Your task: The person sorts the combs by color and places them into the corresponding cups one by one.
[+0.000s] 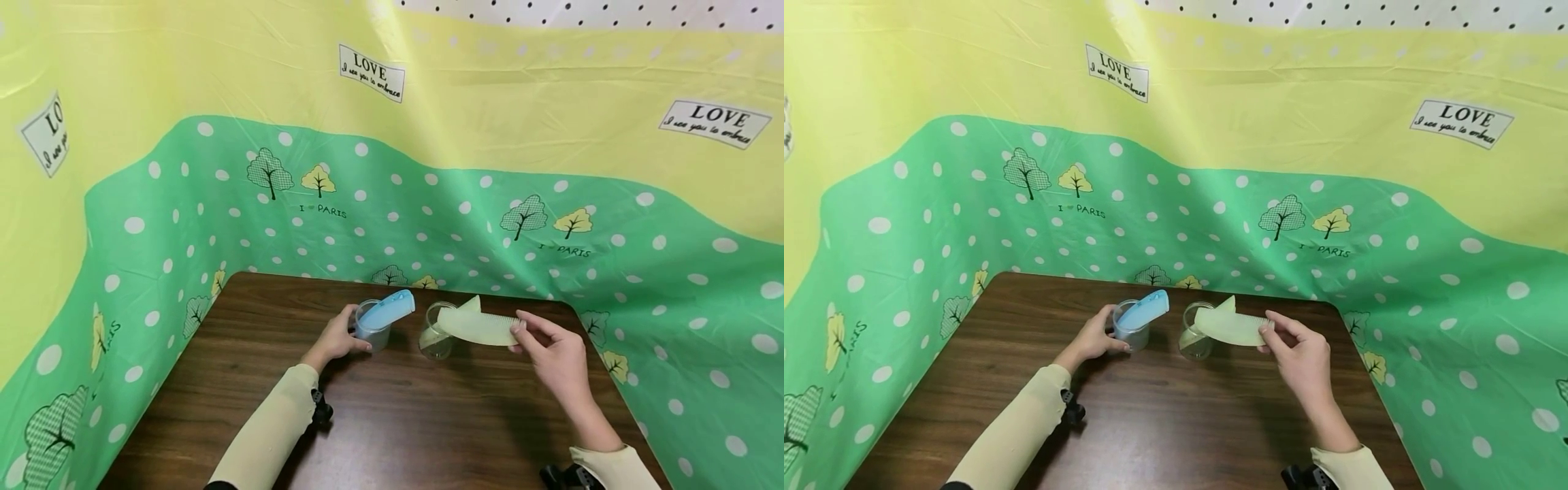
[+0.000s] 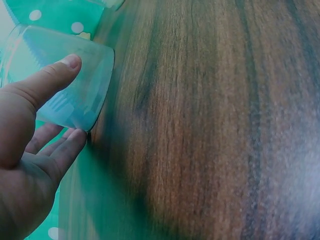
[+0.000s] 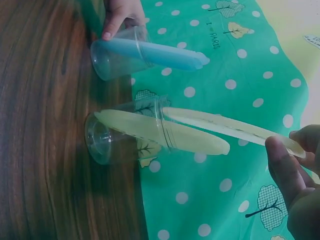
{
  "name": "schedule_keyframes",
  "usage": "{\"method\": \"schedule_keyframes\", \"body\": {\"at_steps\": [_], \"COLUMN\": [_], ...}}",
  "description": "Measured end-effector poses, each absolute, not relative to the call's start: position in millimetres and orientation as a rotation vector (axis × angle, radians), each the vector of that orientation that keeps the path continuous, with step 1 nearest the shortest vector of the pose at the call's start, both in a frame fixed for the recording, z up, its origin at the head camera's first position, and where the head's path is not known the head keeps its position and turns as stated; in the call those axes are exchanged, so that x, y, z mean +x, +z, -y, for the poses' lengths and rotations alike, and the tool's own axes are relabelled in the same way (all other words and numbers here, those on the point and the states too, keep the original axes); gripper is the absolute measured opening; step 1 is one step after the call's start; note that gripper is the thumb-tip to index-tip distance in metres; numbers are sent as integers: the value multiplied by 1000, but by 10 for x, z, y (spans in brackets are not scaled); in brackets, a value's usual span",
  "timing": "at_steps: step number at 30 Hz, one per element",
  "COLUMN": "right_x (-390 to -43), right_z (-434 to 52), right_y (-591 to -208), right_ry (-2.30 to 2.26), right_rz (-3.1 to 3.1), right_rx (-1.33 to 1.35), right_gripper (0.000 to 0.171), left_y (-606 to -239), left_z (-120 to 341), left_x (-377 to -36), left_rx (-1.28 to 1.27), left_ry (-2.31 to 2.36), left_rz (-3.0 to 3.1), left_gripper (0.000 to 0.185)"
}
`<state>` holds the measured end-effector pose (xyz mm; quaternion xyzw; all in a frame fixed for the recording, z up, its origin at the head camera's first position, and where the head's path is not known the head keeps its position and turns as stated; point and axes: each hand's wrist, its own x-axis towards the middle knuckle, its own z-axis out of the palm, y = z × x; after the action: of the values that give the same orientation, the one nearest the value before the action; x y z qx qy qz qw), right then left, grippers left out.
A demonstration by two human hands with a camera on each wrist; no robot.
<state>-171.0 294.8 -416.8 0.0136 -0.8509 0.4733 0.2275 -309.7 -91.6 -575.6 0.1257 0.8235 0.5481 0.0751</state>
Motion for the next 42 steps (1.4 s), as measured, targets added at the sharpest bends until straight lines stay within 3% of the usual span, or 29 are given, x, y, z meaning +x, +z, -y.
{"method": "schedule_keyframes", "body": {"at_steps": [19,42], "right_x": [-1977,-2377], "right_z": [-2866,-2685], "right_y": [-4130,-4192], "right_ry": [1089,1278], "right_rz": [2461,2462], "right_rx": [119,20], "right_gripper": [33,35], "left_y": [-5758,-5750], "left_z": [928,926], "left_x": [-3109,-3094], "left_rx": [365,370], "left_ry": [1660,1656], "left_rz": [-2443,-2462], "left_gripper": [91,88]}}
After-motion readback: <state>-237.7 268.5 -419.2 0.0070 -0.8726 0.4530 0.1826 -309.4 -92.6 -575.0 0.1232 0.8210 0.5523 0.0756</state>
